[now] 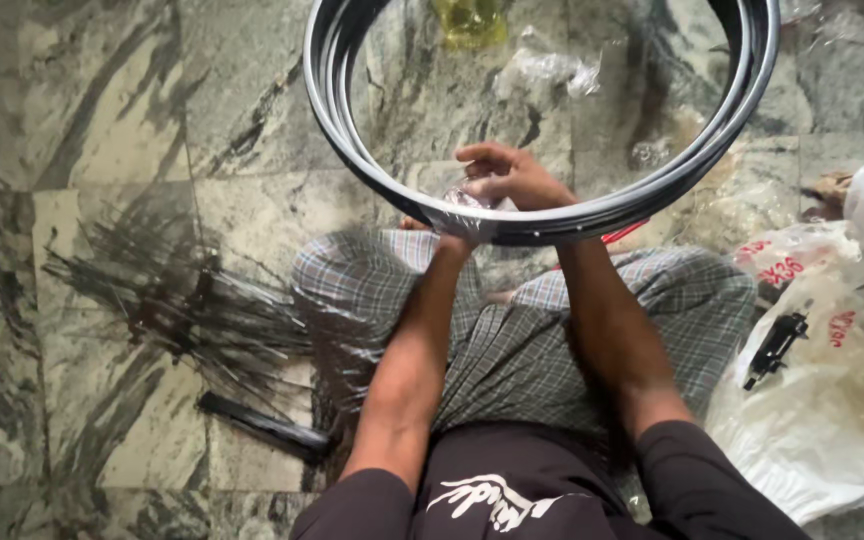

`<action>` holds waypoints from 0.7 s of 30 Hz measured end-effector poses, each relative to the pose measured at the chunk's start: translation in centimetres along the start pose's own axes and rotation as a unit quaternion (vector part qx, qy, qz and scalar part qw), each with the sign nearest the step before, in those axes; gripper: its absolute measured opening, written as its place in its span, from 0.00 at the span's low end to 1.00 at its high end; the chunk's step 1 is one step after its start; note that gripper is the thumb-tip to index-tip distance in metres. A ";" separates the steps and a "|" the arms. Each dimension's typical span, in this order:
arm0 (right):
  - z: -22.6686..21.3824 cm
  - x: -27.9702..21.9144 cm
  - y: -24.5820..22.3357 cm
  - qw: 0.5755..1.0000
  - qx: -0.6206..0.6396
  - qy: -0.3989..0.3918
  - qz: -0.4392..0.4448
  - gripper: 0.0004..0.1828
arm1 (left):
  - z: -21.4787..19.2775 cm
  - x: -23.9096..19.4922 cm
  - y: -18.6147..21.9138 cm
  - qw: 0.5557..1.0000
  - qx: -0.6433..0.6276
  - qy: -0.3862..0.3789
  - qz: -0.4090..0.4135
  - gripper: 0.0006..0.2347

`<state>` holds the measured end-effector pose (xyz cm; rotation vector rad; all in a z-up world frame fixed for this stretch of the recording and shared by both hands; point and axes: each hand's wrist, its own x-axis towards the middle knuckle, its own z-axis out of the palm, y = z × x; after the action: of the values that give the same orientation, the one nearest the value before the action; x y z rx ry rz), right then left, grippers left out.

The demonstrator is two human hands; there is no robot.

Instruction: The person sits on the floor and wraps a white protective strip around a bicycle rim. They then use clear plastic tape to secure the strip in place, smoothing it down along the rim's edge.

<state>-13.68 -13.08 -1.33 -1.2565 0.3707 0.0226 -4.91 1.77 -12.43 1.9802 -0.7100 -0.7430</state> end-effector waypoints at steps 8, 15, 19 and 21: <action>-1.1 -0.9 0.1 0.978 -0.173 0.065 0.098 0.28 | 1.6 -0.6 -1.2 0.921 -0.384 0.047 0.057 0.17; -1.7 -0.9 3.3 0.940 0.338 -0.002 -0.040 0.08 | -4.4 -6.9 4.9 0.840 0.476 -0.105 0.238 0.08; -3.3 -1.9 2.7 0.848 0.508 0.020 -0.150 0.12 | -11.1 -13.6 13.1 0.907 0.147 -0.394 0.018 0.17; -3.4 -2.8 1.9 0.855 0.479 0.073 -0.187 0.13 | -14.2 -13.9 17.2 0.943 -0.049 -0.326 -0.032 0.19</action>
<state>-17.57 -15.13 -3.12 -0.3104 0.2051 -0.5380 -7.05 11.53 11.90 1.6620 -0.9640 -1.4771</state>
